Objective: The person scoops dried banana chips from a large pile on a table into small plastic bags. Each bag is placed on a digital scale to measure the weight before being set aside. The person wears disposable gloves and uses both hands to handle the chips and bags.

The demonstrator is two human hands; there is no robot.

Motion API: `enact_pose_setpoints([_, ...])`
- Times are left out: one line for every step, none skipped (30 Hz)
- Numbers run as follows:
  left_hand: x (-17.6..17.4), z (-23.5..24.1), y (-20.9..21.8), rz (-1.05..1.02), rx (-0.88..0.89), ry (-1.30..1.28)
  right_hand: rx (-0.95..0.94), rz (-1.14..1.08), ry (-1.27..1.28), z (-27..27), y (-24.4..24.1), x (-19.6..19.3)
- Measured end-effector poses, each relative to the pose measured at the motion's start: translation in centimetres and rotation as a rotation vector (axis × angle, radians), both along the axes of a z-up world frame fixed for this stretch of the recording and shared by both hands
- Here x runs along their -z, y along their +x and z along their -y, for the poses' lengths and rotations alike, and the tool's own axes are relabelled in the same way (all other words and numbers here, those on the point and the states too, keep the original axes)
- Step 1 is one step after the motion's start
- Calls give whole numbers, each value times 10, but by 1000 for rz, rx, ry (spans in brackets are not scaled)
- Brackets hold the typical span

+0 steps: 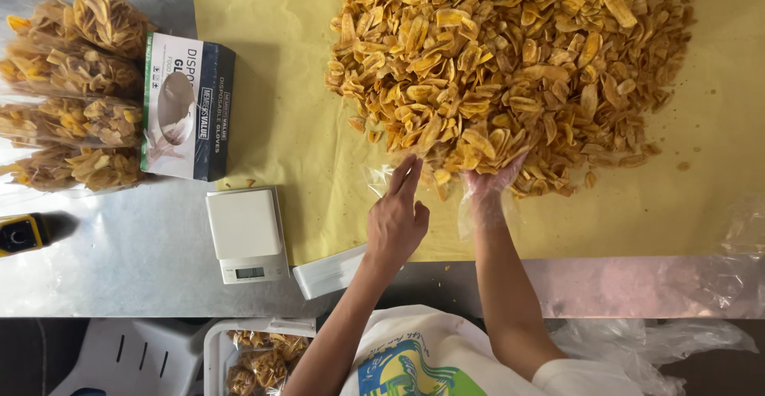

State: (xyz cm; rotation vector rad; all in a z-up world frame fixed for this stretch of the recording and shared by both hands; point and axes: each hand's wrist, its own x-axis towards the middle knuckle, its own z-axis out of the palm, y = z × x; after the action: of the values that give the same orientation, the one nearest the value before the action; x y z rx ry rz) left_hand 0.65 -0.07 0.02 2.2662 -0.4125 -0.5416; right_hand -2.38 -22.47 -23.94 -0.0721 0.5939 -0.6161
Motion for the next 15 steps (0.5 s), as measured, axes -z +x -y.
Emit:
enact_pose_setpoints([2, 1, 1, 15, -15, -15, -12, 21, -16, -3, -1, -19])
enact_pose_setpoints([4, 1, 2, 31, -29, -31, -24, 42, -31, -7, -2, -42])
enact_pose_setpoints([6, 1, 2, 32, -36, -38, -38, 63, -47, -10, -2, -66])
enact_pose_setpoints([8, 1, 2, 33, -42, -46, -52, 85, -62, -15, -2, -91])
enact_pose_setpoints([10, 1, 1, 35, -50, -52, -67, 106, -76, -21, -2, -115])
enact_pose_setpoints([12, 1, 1, 58, -56, -70, -82, 128, -90, -29, 0, -137])
enact_pose_setpoints([13, 2, 1, 79, -61, -88, -91, 148, -177, -40, 1, -157])
enact_pose_setpoints([14, 3, 0, 101, -67, -107, -99, 168, -263, -55, 3, -172])
enact_pose_setpoints([15, 5, -1, 92, -75, -108, -106, 188, -351, -71, 5, -184])
enact_pose_setpoints([14, 7, -2, 83, -82, -109, -112, 209, -439, -86, 5, -192])
enact_pose_setpoints([13, 8, -2, 76, -89, -112, -117, 232, -529, -97, 5, -196])
enact_pose_setpoints([12, 8, -4, 89, -106, -137, -122, 255, -618, -102, 4, -196])
enact_pose_setpoints([11, 8, -6, 100, -121, -161, -99, 151, -798, -107, 4, -192])
enact_pose_setpoints([11, 7, -7, 111, -137, -186, -74, 44, -976, -114, 6, -183])
enact_pose_setpoints([11, 6, -8, 131, -153, -197, -47, -63, -1152, -117, 6, -175])
